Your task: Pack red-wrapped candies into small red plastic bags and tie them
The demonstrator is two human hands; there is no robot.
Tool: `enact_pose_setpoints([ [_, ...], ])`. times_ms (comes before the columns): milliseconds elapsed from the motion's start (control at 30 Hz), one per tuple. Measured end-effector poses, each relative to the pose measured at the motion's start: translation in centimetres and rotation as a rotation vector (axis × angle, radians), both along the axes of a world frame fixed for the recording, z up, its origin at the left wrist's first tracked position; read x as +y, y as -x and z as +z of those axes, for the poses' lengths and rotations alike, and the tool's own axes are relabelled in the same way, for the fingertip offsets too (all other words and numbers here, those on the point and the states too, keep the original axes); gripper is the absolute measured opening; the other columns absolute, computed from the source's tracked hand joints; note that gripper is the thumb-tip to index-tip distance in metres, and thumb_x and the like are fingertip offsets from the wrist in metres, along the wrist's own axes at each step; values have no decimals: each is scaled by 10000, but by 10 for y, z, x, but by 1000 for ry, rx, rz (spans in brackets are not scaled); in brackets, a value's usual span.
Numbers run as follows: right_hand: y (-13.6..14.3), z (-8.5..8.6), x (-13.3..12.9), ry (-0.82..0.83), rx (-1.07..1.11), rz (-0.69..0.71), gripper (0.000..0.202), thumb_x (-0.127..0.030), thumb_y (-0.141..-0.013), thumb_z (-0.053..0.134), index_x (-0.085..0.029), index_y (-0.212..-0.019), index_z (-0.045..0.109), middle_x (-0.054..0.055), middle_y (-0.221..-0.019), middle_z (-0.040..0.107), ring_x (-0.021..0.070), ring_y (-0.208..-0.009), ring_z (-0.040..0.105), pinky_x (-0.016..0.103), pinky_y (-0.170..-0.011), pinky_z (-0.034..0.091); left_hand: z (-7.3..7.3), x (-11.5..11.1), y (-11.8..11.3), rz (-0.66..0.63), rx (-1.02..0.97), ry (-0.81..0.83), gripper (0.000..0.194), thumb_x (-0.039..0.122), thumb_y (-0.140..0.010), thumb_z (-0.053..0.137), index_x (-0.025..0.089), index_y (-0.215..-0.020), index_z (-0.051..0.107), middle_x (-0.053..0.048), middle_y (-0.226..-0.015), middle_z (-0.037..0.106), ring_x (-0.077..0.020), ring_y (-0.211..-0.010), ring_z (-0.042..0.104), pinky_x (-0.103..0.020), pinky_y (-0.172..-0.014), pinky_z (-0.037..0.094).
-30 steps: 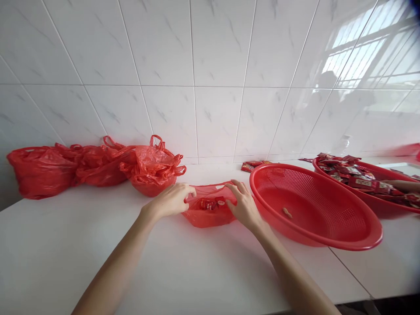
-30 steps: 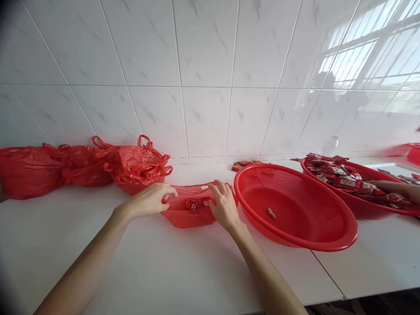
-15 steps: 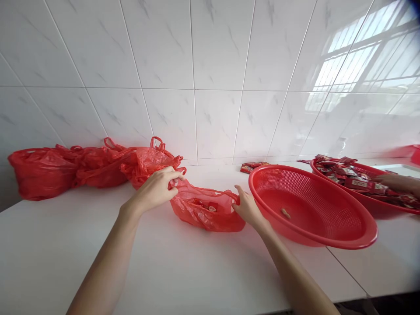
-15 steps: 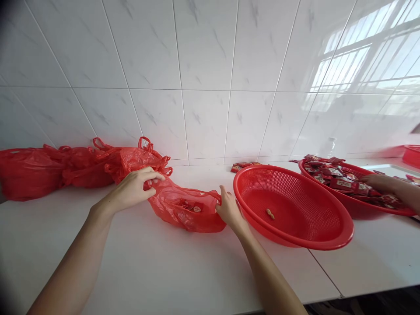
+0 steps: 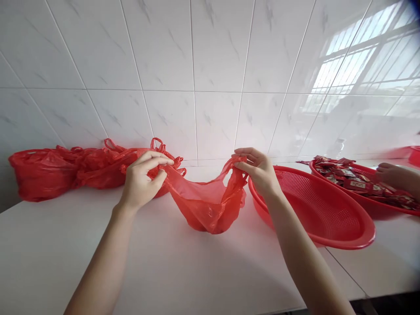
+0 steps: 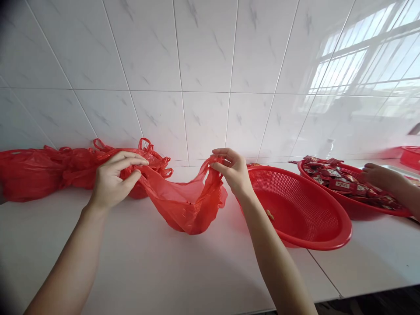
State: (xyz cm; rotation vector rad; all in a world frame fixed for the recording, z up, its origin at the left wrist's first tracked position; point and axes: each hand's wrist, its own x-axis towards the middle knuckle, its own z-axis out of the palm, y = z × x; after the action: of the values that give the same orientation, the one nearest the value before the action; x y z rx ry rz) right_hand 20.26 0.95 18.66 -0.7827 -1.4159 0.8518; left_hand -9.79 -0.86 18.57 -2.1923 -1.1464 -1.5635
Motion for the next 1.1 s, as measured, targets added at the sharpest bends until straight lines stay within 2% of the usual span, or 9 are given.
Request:
enact_pose_setpoints([
  [167, 0, 3, 3, -81, 93, -10, 270, -298, -770, 705, -220, -1021, 643, 62, -1088, 677, 176, -861, 661, 320, -723, 563, -2, -1, -5, -5, -88, -46, 219, 116, -829, 554, 218, -931, 718, -35, -1053, 647, -197, -1028, 640, -356, -973, 518],
  [267, 1, 4, 3, -35, -20, 40, 292, -276, -753, 729, -210, -1029, 661, 42, -921, 696, 164, -745, 658, 307, -655, 545, -2, 0, -6, -30, -82, 34, 189, 146, -838, 566, 213, -925, 719, -29, -1034, 658, -191, -1022, 641, -343, -971, 513],
  [333, 3, 6, 3, -21, -53, 21, 272, -249, -753, 718, -198, -1015, 669, 38, -894, 696, 163, -733, 657, 301, -642, 537, -3, 1, -9, -60, -54, 95, 167, 170, -847, 577, 209, -921, 722, -29, -1032, 663, -190, -1024, 637, -337, -972, 504],
  [433, 7, 5, 1, -48, -12, -15, 270, -244, -778, 683, -209, -1044, 652, 30, -893, 700, 167, -761, 659, 300, -649, 533, -6, 1, -18, -149, -92, 137, 150, 212, -854, 607, 199, -960, 713, -44, -1039, 656, -200, -1029, 628, -346, -959, 506],
  [567, 17, -2, 0, -6, -158, 59, 281, -297, -816, 663, -209, -1083, 653, 21, -781, 705, 164, -669, 646, 284, -581, 503, -11, -1, -37, -299, -107, 214, 226, 214, -859, 632, 189, -1078, 680, -54, -1004, 654, -189, -963, 629, -351, -927, 515],
  [700, 25, -12, 5, -143, -290, -72, 195, -314, -846, 627, -197, -988, 692, 42, -896, 728, 188, -832, 672, 329, -753, 531, -17, -2, -54, -338, -64, 246, 212, 216, -869, 628, 195, -1077, 669, -47, -986, 656, -169, -887, 621, -340, -879, 524],
  [767, 25, -13, 7, -213, -367, -216, 177, -286, -840, 614, -208, -974, 699, 40, -945, 725, 198, -900, 660, 354, -824, 516, -17, -2, -58, -324, -45, 248, 198, 214, -868, 624, 196, -1059, 674, -42, -966, 653, -165, -861, 619, -331, -845, 530],
  [900, 9, -8, 6, -247, -519, -448, 241, -208, -794, 582, -224, -1003, 699, 45, -948, 688, 181, -769, 609, 352, -728, 499, -14, 0, -55, -214, -72, 170, 170, 186, -862, 610, 196, -1007, 699, -42, -972, 648, -167, -877, 626, -326, -843, 530],
  [1100, -34, -3, 6, -113, -514, -552, 275, -182, -717, 602, -193, -965, 718, 66, -860, 663, 155, -615, 555, 323, -560, 473, -9, 6, -41, 18, -255, -21, 112, 200, -860, 600, 209, -894, 706, -42, -999, 636, -198, -1009, 633, -372, -961, 520],
])
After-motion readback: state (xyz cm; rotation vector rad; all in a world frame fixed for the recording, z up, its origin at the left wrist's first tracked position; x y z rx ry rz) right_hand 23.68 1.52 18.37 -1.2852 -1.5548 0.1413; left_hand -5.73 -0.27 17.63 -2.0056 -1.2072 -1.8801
